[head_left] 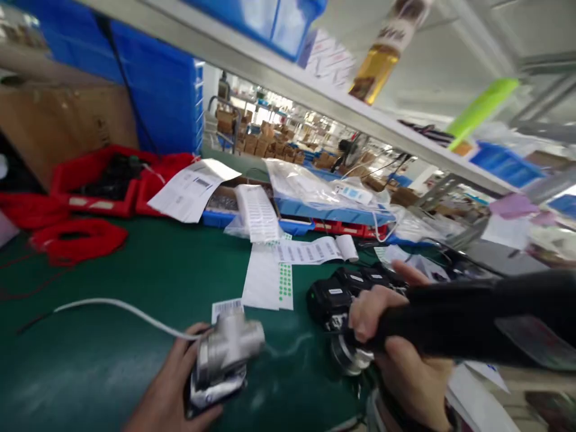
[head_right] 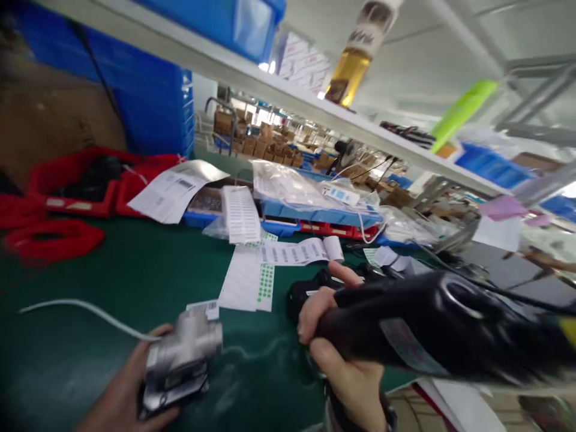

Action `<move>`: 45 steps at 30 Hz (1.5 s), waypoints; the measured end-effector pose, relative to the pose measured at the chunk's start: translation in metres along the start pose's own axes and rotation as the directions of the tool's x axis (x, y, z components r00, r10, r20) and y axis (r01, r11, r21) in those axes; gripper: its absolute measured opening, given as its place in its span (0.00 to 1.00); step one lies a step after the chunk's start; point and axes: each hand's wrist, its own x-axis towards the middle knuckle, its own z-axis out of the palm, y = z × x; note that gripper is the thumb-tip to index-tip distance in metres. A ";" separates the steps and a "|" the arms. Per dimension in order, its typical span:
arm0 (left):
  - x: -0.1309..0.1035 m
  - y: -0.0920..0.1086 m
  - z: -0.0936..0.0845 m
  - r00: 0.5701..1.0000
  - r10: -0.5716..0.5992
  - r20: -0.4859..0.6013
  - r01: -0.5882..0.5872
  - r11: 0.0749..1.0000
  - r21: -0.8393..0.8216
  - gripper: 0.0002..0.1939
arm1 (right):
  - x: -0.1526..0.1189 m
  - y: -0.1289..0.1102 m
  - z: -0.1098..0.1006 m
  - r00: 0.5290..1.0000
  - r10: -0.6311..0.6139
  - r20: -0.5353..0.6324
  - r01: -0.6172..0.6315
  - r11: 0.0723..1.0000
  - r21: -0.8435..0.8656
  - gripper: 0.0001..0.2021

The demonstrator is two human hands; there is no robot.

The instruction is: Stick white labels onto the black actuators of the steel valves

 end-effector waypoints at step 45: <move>-0.091 0.065 0.062 0.994 -0.106 0.002 0.106 0.991 0.088 0.46 | -0.062 -0.018 -0.028 0.975 0.167 -0.145 -0.155 0.984 0.091 0.31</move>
